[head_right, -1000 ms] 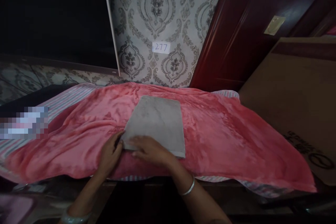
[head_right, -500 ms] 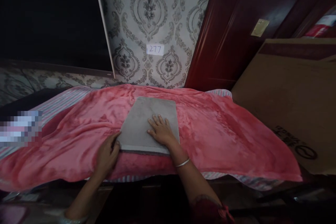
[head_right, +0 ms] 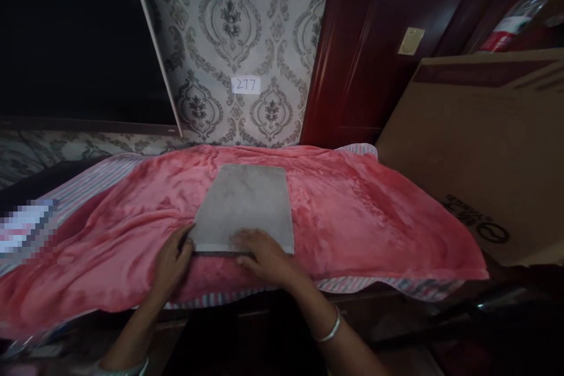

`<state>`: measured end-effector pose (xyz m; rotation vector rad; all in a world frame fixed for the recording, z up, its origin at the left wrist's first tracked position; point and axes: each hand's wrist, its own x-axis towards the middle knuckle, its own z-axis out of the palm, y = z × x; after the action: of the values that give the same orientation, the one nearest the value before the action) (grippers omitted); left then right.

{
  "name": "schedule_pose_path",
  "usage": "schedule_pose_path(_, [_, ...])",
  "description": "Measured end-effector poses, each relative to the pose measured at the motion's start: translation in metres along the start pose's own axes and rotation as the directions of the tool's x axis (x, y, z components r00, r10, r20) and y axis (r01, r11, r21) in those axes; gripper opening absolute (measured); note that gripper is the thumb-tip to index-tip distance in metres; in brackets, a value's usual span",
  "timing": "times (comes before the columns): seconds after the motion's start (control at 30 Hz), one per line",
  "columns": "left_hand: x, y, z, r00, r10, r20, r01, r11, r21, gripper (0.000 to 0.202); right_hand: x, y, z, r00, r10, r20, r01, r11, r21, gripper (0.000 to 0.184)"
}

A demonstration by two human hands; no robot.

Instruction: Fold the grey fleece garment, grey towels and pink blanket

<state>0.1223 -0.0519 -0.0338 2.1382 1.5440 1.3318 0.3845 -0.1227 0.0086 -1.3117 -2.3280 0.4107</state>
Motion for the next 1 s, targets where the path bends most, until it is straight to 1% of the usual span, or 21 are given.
schedule_pose_path(0.03, [0.0, 0.0, 0.0, 1.0, 0.003, 0.001, -0.003, 1.0, 0.005, 0.041, 0.001, 0.008, -0.006, 0.997, 0.047, -0.065, -0.048, 0.999, -0.009, 0.054])
schedule_pose_path(0.07, [0.001, 0.0, 0.0, 1.0, 0.005, -0.001, -0.005, 1.0, 0.009, 0.041, 0.002, 0.017, -0.011, 0.984, 0.11, -0.141, -0.116, 0.992, -0.038, 0.054])
schedule_pose_path(0.1, [0.001, 0.0, 0.0, 1.0, 0.008, -0.005, -0.008, 1.0, 0.011, 0.041, 0.003, 0.026, -0.015, 0.963, 0.174, -0.207, -0.194, 0.978, -0.08, 0.054])
schedule_pose_path(0.13, [0.001, -0.001, 0.0, 1.0, 0.011, -0.008, -0.011, 1.0, 0.012, 0.041, 0.004, 0.035, -0.017, 0.942, 0.229, -0.246, -0.265, 0.956, -0.125, 0.055])
schedule_pose_path(0.17, [0.001, -0.001, 0.0, 1.0, 0.012, -0.009, -0.012, 1.0, 0.012, 0.041, 0.005, 0.043, -0.018, 0.93, 0.27, -0.251, -0.316, 0.934, -0.165, 0.057])
schedule_pose_path(0.2, [0.002, -0.001, 0.001, 1.0, 0.012, -0.011, -0.012, 1.0, 0.011, 0.041, 0.006, 0.05, -0.017, 0.927, 0.3, -0.223, -0.345, 0.918, -0.196, 0.058])
schedule_pose_path(0.27, [0.002, -0.002, 0.001, 1.0, 0.011, -0.009, -0.011, 1.0, 0.009, 0.042, 0.006, 0.06, -0.011, 0.932, 0.335, -0.142, -0.36, 0.906, -0.222, 0.058])
schedule_pose_path(0.3, [0.002, -0.002, 0.001, 1.0, 0.009, -0.006, -0.009, 1.0, 0.009, 0.042, 0.005, 0.063, -0.007, 0.932, 0.342, -0.116, -0.36, 0.906, -0.222, 0.058])
schedule_pose_path(0.37, [0.002, -0.002, 0.001, 1.0, 0.007, 0.0, -0.007, 1.0, 0.012, 0.043, 0.005, 0.066, -0.002, 0.93, 0.351, -0.109, -0.367, 0.906, -0.213, 0.058])
schedule_pose_path(0.5, [0.001, -0.002, 0.002, 1.0, 0.009, 0.002, -0.009, 1.0, 0.013, 0.044, 0.0, 0.06, 0.0, 0.933, 0.343, -0.108, -0.358, 0.912, -0.201, 0.056])
schedule_pose_path(0.67, [0.001, -0.003, 0.003, 1.0, -0.021, -0.012, 0.021, 1.0, -0.015, 0.044, -0.021, 0.035, 0.003, 0.949, 0.298, -0.099, -0.311, 0.934, -0.176, 0.053])
schedule_pose_path(0.73, [0.001, -0.004, 0.002, 0.999, -0.045, -0.004, 0.045, 0.998, -0.037, 0.045, -0.029, 0.024, 0.004, 0.954, 0.285, -0.095, -0.295, 0.948, -0.116, 0.054])
schedule_pose_path(0.8, [0.001, -0.004, 0.002, 0.998, -0.07, 0.006, 0.07, 0.996, -0.063, 0.046, -0.03, 0.016, 0.003, 0.965, 0.252, -0.075, -0.254, 0.967, -0.02, 0.053])
schedule_pose_path(0.87, [0.001, -0.004, 0.001, 0.997, -0.076, 0.008, 0.077, 0.994, -0.084, 0.046, -0.02, 0.012, -0.002, 0.98, 0.193, -0.052, -0.189, 0.979, 0.07, 0.051])
schedule_pose_path(0.9, [0.001, -0.004, 0.001, 0.997, -0.072, 0.006, 0.072, 0.993, -0.091, 0.045, -0.009, 0.011, -0.005, 0.986, 0.162, -0.048, -0.157, 0.983, 0.094, 0.051])
schedule_pose_path(1.0, [0.001, -0.003, 0.001, 0.998, -0.055, -0.014, 0.054, 0.993, -0.101, 0.043, 0.039, 0.013, -0.014, 0.993, 0.099, -0.062, -0.095, 0.993, 0.063, 0.058])
